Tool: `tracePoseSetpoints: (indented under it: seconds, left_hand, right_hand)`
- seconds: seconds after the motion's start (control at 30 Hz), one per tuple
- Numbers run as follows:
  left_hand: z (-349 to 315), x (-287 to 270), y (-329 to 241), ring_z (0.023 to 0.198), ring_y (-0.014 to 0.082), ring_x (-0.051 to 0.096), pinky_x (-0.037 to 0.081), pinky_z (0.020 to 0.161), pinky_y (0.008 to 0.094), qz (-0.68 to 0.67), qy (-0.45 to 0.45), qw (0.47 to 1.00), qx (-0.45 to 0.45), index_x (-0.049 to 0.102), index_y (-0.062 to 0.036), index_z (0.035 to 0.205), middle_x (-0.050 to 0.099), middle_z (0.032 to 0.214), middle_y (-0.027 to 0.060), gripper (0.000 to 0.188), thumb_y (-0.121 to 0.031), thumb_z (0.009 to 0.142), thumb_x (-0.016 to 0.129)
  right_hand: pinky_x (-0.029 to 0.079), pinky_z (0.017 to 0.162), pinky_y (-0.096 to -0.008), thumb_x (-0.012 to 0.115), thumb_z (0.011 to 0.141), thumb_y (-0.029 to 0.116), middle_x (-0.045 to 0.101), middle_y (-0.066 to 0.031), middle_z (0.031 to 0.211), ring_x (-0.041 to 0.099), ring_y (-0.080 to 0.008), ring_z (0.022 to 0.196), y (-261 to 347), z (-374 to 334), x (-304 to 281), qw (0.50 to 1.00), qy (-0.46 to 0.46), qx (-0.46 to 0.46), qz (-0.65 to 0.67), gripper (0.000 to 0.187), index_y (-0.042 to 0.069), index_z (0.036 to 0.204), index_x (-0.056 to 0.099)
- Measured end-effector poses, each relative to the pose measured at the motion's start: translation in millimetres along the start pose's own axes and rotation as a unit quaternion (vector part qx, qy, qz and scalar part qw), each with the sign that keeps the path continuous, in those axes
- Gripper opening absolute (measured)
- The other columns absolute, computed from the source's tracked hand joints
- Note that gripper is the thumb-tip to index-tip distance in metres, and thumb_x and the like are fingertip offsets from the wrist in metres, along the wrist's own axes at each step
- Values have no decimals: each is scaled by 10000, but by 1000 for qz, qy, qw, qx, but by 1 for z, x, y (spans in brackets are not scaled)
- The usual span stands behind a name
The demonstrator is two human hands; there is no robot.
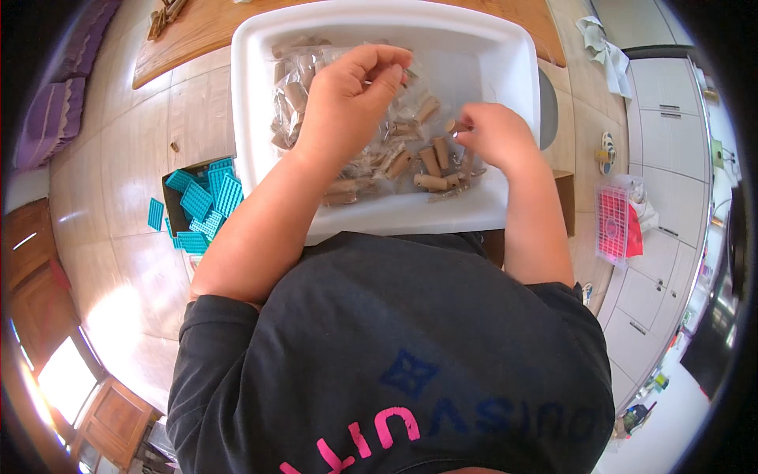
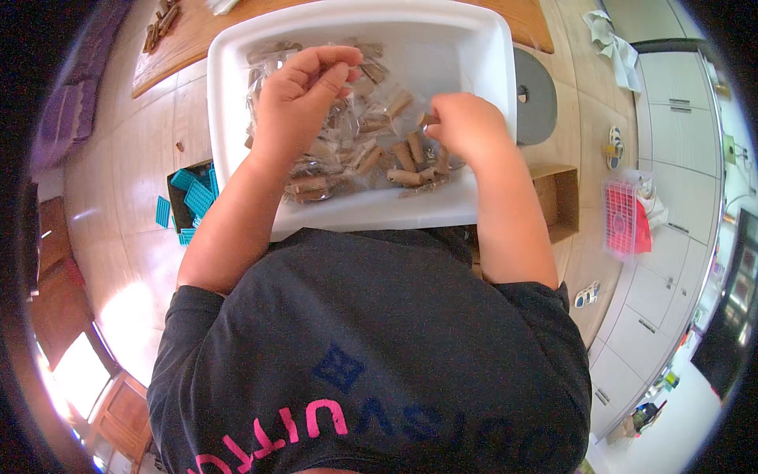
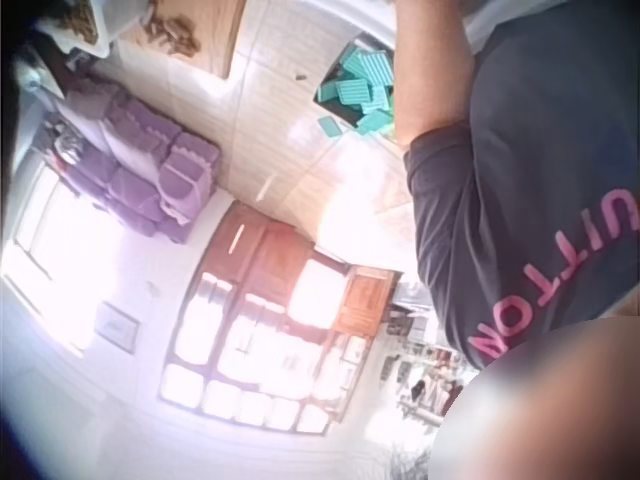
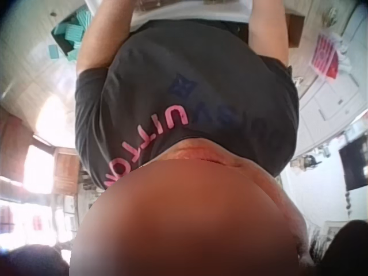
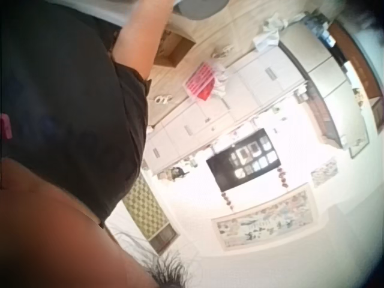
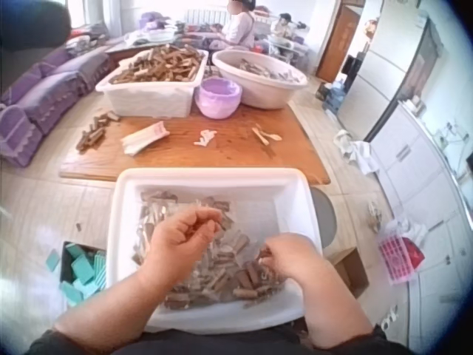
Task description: The person packages small cardboard cylinders and metal components into plastic bags by hand.
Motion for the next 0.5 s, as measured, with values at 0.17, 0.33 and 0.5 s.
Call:
tracePoseSetpoints:
  seconds: [0.17, 0.33, 0.5]
  left_hand:
    - [2, 9, 9, 799, 93, 576, 470, 700, 231, 8, 31, 999, -13, 589, -8, 1045, 626, 876, 44, 228, -127, 851, 586]
    - [-5, 24, 21, 804, 99, 582, 484, 699, 224, -59, 135, 977, -157, 575, 11, 1061, 628, 886, 72, 280, -152, 838, 618]
    - [2, 14, 13, 847, 119, 584, 494, 763, 236, -165, 86, 973, -138, 569, 11, 1053, 607, 956, 69, 237, -87, 840, 598]
  right_hand:
    - [444, 664, -246, 696, 738, 142, 612, -35, 791, 554, -117, 733, 6, -5, -24, 917, -57, -24, 394, 217, 21, 899, 617]
    - [416, 572, -231, 679, 765, 186, 599, -17, 733, 520, -74, 666, 29, -8, -40, 852, -126, -111, 496, 228, 20, 915, 638]
    - [391, 552, -190, 642, 823, 186, 583, 18, 754, 486, -47, 651, -1, -12, -57, 750, -277, -46, 599, 200, 28, 945, 637]
Point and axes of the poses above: each hand's wrist, its own z-axis towards the middle knuckle, its own x-axis out of the palm, y = z × x, the point moved 8 cm from there along z, towards the middle knuckle
